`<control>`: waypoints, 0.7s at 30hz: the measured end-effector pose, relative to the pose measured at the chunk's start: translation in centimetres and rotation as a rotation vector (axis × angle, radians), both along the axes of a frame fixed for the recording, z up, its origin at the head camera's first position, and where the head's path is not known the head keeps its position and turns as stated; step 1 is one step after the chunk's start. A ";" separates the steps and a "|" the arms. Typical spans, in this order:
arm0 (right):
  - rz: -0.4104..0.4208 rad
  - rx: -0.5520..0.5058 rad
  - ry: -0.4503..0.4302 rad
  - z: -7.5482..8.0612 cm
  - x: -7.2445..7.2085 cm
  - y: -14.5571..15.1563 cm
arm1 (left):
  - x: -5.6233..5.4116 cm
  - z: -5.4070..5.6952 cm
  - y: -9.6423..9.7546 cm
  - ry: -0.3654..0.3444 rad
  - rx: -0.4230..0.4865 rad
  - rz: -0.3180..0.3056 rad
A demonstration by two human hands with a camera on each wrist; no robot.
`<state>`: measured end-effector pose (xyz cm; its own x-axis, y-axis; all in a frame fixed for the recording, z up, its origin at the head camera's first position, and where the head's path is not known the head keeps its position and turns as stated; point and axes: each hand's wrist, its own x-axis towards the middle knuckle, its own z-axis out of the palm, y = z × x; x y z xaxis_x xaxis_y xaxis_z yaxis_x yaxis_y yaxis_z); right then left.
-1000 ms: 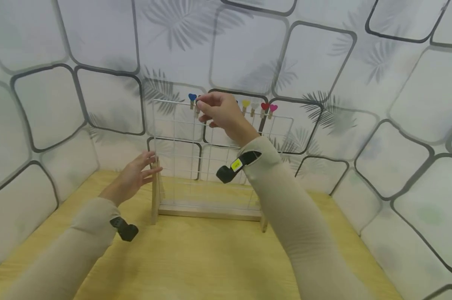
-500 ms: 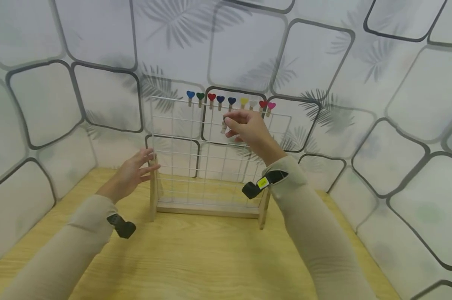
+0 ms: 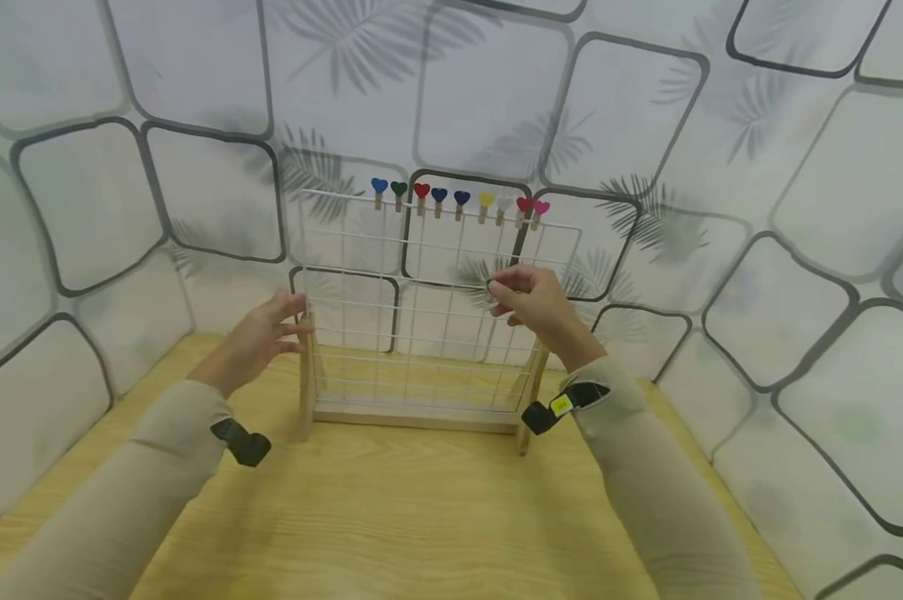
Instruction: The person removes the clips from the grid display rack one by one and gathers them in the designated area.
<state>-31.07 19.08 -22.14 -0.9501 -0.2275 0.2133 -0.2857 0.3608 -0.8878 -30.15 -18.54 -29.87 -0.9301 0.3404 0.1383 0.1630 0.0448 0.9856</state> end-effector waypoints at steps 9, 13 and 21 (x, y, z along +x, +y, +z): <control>-0.026 -0.013 -0.027 -3.3 0.4 3.1 | 0.3 0.3 0.4 0.011 0.098 0.076; -0.043 -0.038 -0.053 -5.0 0.4 4.6 | 0.3 0.1 0.5 0.010 0.090 0.074; -0.119 -0.007 -0.071 -7.5 1.0 7.8 | 0.2 0.0 0.7 0.010 0.172 0.054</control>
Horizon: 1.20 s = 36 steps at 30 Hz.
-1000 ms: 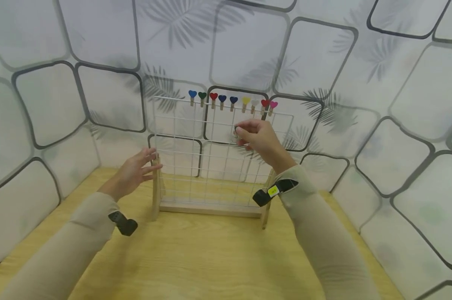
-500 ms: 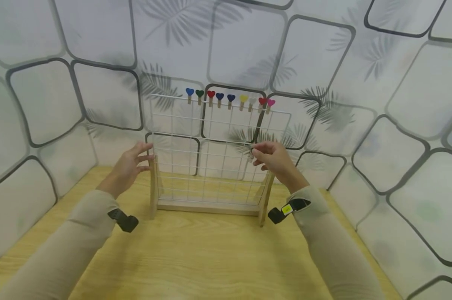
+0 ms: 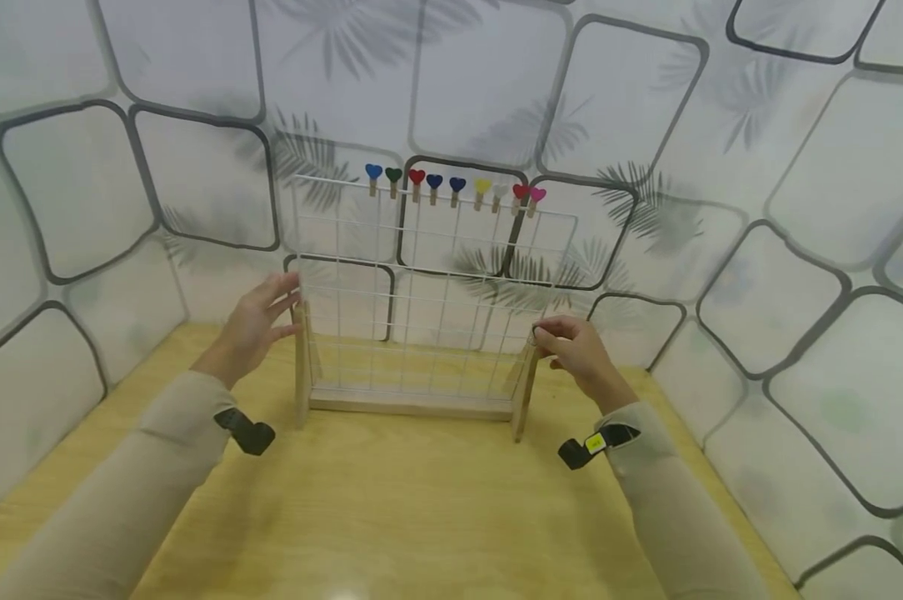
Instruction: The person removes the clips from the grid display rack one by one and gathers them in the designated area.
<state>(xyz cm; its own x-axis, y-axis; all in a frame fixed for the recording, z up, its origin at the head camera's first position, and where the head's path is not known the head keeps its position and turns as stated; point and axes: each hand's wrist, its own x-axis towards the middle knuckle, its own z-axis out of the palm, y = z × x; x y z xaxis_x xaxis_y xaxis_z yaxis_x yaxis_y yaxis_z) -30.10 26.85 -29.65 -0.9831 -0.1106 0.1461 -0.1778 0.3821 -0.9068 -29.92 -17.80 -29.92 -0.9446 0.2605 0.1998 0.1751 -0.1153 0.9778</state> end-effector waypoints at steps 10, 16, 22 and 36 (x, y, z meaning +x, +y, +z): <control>-0.057 -0.027 -0.060 -3.4 0.5 3.3 | 0.0 0.3 0.2 -0.018 0.036 -0.046; -0.088 -0.026 -0.098 -5.5 0.4 4.8 | 0.0 0.2 -0.2 -0.011 -0.006 -0.053; -0.116 -0.026 -0.148 -7.5 0.1 5.9 | 0.2 0.0 -0.4 -0.010 -0.015 -0.056; -0.202 0.107 -0.220 -12.1 -0.1 7.9 | -0.1 -0.4 -0.6 0.010 -0.064 -0.053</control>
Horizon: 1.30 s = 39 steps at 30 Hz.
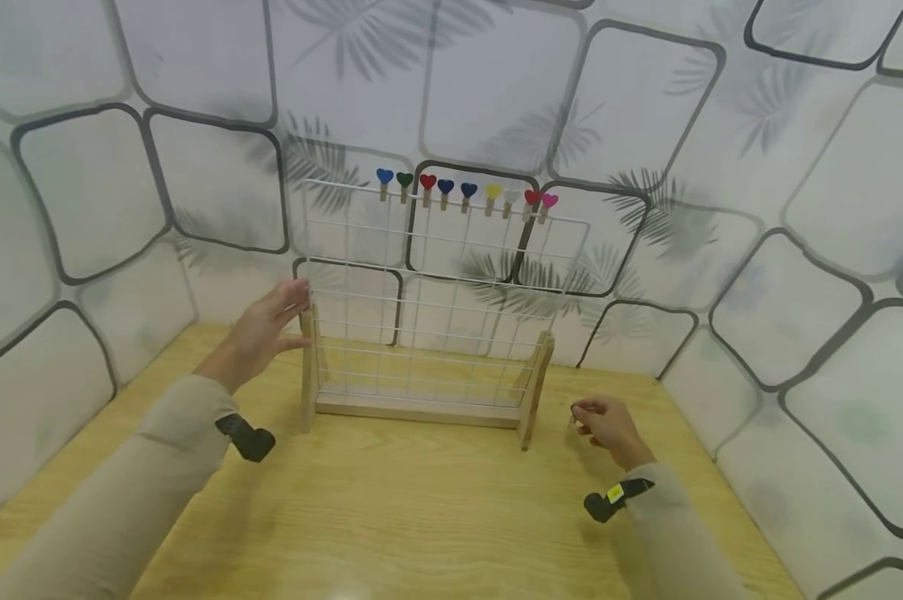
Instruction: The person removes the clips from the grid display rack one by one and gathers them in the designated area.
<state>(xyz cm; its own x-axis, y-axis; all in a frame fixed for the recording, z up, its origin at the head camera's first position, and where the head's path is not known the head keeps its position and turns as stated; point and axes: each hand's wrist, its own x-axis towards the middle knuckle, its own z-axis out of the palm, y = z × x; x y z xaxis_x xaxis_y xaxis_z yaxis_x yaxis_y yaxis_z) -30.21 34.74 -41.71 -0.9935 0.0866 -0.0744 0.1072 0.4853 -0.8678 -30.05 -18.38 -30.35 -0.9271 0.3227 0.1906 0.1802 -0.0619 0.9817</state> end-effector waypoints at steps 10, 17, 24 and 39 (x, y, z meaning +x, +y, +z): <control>-0.052 0.084 -0.039 -2.1 0.4 0.4 | 0.1 0.4 0.2 -0.005 0.001 0.000; -0.112 -0.089 -0.078 -3.0 0.5 0.2 | 0.1 0.4 0.3 -0.004 -0.001 -0.002; -0.106 0.000 -0.062 -3.1 0.6 0.2 | 0.1 0.2 0.3 -0.005 -0.005 0.001; -0.077 0.103 -0.049 -2.7 0.9 0.1 | 0.1 0.2 0.1 -0.005 -0.008 0.011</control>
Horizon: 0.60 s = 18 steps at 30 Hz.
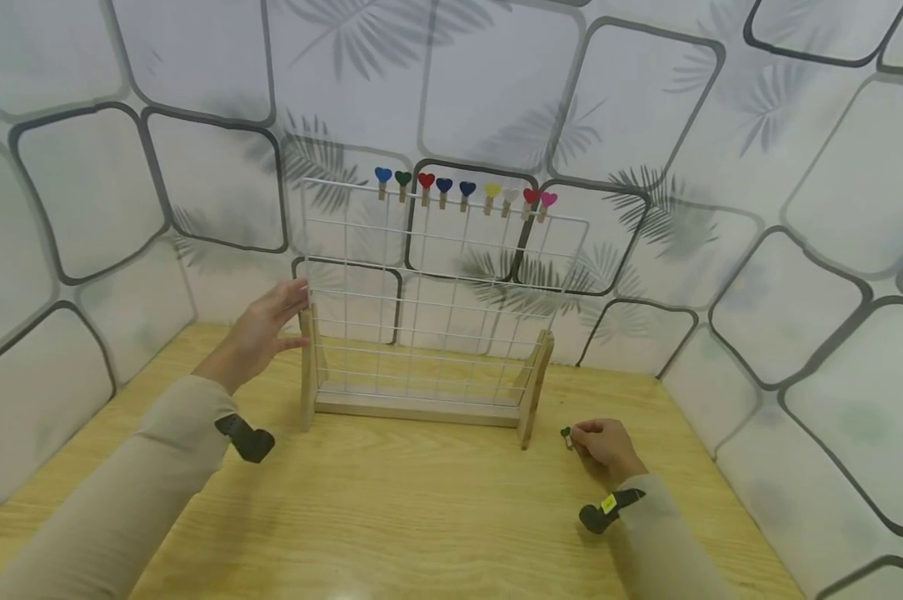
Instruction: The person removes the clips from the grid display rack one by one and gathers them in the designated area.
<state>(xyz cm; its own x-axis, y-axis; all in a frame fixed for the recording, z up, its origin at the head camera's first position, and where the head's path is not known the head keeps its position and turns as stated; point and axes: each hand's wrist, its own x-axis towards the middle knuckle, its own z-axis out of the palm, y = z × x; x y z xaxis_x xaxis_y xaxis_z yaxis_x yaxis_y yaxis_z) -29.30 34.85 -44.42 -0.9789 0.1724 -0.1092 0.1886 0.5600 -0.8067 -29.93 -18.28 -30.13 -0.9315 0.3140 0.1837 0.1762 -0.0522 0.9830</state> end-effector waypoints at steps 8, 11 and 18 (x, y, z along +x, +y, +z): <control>0.020 -0.063 -0.006 1.8 0.6 -0.3 | 0.0 0.0 0.2 -0.002 -0.008 0.006; 0.042 -0.143 -0.023 2.6 0.6 -0.6 | 0.1 0.1 0.2 -0.002 -0.020 0.008; 0.103 -0.255 -0.009 5.0 0.4 -1.9 | 0.1 0.0 0.2 -0.004 -0.013 0.005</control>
<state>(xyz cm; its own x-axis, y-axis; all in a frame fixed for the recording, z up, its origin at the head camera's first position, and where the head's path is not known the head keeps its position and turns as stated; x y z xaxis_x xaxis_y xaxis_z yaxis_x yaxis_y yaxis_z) -28.86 32.93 -39.43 -0.9887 0.0380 -0.1451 0.1491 0.3552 -0.9228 -29.83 -18.04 -30.17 -0.9336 0.3120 0.1761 0.1729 -0.0382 0.9842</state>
